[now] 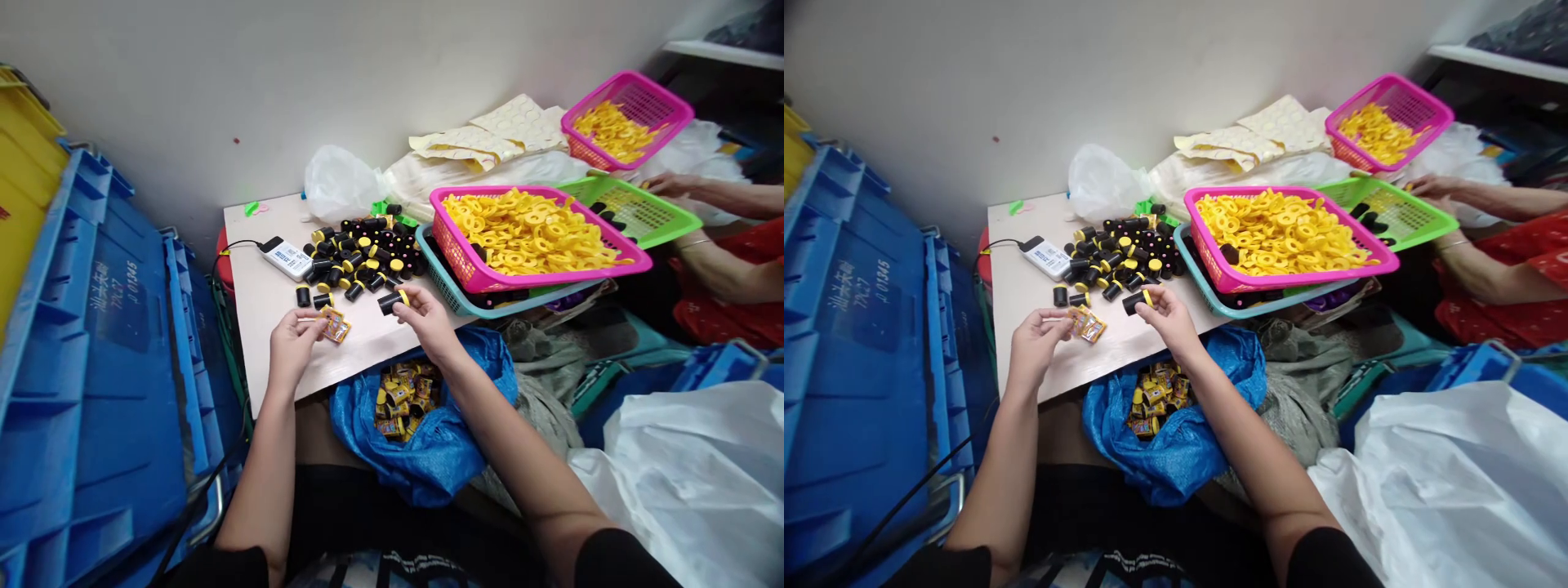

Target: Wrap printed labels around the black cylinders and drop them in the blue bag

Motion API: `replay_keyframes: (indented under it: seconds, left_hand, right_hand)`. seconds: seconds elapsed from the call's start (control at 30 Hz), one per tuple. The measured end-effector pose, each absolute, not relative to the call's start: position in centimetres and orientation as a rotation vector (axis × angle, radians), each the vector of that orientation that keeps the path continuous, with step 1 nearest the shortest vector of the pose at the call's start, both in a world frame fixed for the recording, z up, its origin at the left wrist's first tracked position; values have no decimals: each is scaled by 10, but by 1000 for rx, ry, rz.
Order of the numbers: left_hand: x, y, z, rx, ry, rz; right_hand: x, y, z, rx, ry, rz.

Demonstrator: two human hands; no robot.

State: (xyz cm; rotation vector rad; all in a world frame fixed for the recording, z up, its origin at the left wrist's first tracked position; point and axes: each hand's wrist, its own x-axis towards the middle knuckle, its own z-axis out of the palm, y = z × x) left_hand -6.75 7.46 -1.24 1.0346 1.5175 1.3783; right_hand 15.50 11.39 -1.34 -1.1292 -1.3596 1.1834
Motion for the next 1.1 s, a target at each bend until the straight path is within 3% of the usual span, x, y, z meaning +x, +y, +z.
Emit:
replay_keyframes:
  seconds: [0.1,0.2,0.87,1.1]
  left_hand:
    - [-49,54,8,1065,1368,1325]
    - [-34,41,16,1079,1303,1310]
    - [-10,33,19,931,1047,1178]
    - [-5,30,25,883,1025,1141]
  right_hand:
    - [154,93,13,-945,-1169,1527]
    - [156,77,31,-896,-1144,1643]
    - [186,57,34,-795,-1233,1811]
    - [185,55,14,-814,-1308,1589]
